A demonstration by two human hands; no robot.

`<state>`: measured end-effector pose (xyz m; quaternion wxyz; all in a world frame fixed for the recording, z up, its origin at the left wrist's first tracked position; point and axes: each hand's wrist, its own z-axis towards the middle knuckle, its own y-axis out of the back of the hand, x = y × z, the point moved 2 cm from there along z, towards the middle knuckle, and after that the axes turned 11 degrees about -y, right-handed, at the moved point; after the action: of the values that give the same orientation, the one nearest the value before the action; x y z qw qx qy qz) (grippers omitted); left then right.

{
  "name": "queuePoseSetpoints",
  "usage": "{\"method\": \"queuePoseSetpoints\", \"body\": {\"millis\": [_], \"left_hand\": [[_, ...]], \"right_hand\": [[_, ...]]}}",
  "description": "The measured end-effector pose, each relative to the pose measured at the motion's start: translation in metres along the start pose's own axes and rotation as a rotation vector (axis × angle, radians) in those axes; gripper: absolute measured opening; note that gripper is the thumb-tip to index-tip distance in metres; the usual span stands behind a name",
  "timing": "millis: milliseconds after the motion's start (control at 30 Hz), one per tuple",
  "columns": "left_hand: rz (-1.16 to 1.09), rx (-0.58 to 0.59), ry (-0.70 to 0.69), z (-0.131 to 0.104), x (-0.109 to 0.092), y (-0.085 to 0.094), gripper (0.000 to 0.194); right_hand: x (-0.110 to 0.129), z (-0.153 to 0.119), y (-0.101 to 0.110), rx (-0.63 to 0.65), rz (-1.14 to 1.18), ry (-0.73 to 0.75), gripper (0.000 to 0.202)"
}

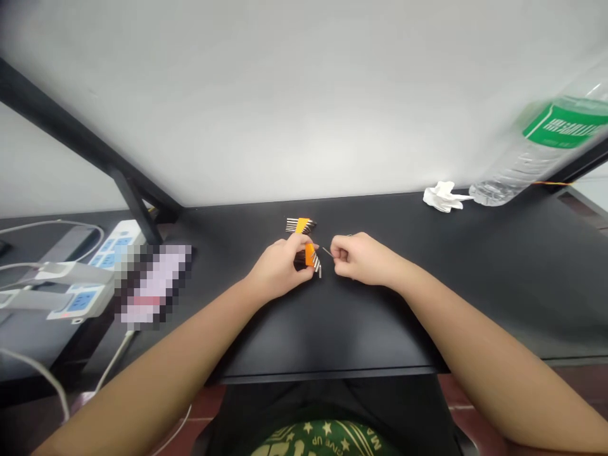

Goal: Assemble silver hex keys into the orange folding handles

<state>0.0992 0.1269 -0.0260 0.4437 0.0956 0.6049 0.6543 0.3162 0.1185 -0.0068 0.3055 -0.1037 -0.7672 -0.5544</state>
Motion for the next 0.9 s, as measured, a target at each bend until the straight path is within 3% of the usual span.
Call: {"method": "queuePoseSetpoints", "body": {"millis": [100,233,467,900], "left_hand": [[0.027,-0.007,-0.024,-0.0008,0.0004,-0.0007,0.042],[0.047,-0.008,-0.051,-0.0022,-0.0001,-0.0017,0.041],[0.049,-0.009,-0.069,-0.0026,-0.0010,-0.0010,0.042],[0.068,-0.007,-0.094,-0.0025,0.0011,-0.0029,0.042]], "right_hand": [[0.0046,-0.0016,-0.0003,0.024,0.164,-0.001,0.005],[0.0065,-0.0033,-0.0003,0.026,0.192,-0.017,0.006],[0.0008,-0.0046,-0.0006,0.127,0.405,-0.137,0.010],[-0.0014,-0.0022,0.0015,0.180,0.505,-0.202,0.013]]}}
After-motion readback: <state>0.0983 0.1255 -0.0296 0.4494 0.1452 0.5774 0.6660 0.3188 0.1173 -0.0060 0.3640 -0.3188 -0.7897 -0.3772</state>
